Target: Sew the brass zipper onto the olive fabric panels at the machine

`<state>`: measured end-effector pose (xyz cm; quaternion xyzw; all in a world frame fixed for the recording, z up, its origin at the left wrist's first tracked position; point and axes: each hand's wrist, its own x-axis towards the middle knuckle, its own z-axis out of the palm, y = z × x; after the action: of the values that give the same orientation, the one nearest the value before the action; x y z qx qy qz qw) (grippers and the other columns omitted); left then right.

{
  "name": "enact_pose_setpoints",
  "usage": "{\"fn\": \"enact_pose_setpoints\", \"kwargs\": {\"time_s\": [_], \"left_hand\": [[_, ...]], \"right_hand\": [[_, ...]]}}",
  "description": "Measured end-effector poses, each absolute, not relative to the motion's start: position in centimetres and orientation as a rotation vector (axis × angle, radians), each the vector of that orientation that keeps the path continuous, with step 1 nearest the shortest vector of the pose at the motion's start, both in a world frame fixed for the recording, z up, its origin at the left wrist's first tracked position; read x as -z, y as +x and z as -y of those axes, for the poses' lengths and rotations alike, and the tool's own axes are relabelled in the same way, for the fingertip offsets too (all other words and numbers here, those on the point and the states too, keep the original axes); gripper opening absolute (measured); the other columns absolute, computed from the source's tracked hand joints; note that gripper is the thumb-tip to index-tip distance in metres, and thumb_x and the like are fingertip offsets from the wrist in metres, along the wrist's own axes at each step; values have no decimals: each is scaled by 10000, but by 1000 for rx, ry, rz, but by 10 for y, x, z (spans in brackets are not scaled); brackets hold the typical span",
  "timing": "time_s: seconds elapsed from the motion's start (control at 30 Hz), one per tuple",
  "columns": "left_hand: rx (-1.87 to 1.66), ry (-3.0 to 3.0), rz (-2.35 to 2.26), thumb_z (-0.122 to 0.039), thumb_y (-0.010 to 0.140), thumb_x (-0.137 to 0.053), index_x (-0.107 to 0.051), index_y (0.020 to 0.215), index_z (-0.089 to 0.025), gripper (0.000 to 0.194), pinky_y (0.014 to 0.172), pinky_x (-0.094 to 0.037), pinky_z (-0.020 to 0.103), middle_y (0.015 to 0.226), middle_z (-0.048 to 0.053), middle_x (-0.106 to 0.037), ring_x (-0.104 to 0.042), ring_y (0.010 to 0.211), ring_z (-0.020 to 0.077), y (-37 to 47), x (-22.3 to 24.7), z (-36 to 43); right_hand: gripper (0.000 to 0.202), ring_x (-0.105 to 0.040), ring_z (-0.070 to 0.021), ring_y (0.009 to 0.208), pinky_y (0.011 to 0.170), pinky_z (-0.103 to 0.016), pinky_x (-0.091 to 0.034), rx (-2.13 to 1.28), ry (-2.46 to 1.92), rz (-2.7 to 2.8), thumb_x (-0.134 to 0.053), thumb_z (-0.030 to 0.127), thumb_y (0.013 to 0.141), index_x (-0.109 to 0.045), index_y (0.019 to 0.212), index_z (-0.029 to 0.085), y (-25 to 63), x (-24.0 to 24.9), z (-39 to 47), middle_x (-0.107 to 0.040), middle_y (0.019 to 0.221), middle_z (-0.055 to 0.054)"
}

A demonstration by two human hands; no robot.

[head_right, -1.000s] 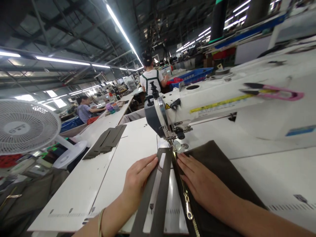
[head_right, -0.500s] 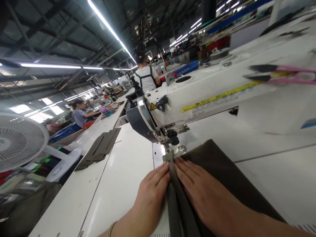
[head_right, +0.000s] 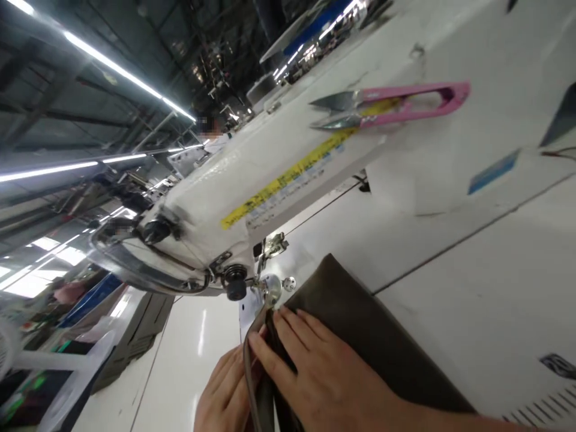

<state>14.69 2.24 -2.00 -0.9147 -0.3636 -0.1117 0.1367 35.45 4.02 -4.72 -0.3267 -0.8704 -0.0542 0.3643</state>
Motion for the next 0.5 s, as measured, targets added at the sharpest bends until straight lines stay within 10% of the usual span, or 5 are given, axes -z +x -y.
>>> {"fn": "enact_pose_setpoints", "kwargs": {"time_s": [0.3,0.5], "left_hand": [[302,-2634,1131,-146,929,-348,-415,1372,-225,455,798,-571,296,1187,90,-620,-624,1022,216,148,17,-23],[400,-2605,1150,-106,915,-332,-521,1235,-150,374,837,-554,348,1197,132,-605,-599,1068,231,161,20,-20]], "right_hand": [[488,-504,-266,1122,910,-365,-467,147,-844,2220,-432,388,906,-514,1288,95,358,45,-39,-540,1229,-161],[411,-447,-252,1186,989,-382,-415,138,-830,2114,-361,195,873,-576,1187,39,349,62,-39,-510,1263,-171]]}}
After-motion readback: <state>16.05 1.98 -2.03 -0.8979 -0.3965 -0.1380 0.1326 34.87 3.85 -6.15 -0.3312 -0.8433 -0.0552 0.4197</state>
